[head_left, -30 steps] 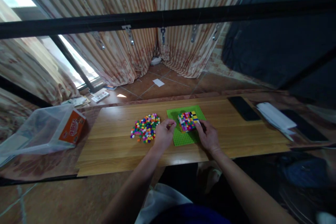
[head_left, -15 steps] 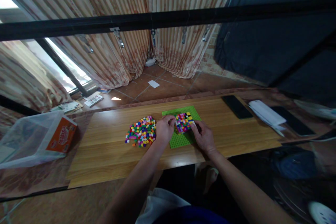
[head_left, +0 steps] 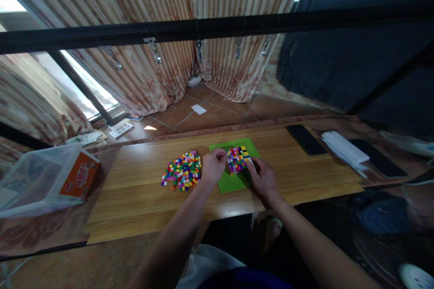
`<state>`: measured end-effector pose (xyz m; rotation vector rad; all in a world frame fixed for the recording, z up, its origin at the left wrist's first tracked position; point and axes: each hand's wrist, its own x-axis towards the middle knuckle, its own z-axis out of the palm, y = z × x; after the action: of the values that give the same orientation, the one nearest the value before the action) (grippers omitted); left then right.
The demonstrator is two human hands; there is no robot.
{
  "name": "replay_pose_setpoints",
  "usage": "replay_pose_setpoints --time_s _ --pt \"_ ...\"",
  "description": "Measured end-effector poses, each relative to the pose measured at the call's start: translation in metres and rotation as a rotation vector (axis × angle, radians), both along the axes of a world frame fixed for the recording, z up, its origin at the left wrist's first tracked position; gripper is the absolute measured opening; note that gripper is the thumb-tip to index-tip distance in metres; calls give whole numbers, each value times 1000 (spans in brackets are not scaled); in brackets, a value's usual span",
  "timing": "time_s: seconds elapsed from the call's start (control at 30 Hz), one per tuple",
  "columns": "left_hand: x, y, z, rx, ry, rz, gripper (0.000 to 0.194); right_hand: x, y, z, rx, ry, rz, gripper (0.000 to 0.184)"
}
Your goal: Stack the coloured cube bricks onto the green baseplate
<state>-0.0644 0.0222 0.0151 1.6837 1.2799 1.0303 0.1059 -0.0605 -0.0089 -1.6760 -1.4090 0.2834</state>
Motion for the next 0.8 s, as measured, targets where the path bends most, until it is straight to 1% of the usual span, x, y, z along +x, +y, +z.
replay_pose_setpoints --time_s 0.1,0.27,0.37,0.63,0.8 --pt "-2 1 1 -25 -33 -12 8 0 0 -1 1 2 6 44" --pt "-1 3 1 -87 -100 -21 12 0 0 0 -2 17 9 44" --pt "1 5 -1 -115 -124 5 14 0 0 0 3 21 16 43" --pt "6 3 -5 -110 -98 60 12 0 0 2 -1 11 21 44" --pt "11 1 -9 -97 -79 138 13 0 0 1 -13 8 6 45"
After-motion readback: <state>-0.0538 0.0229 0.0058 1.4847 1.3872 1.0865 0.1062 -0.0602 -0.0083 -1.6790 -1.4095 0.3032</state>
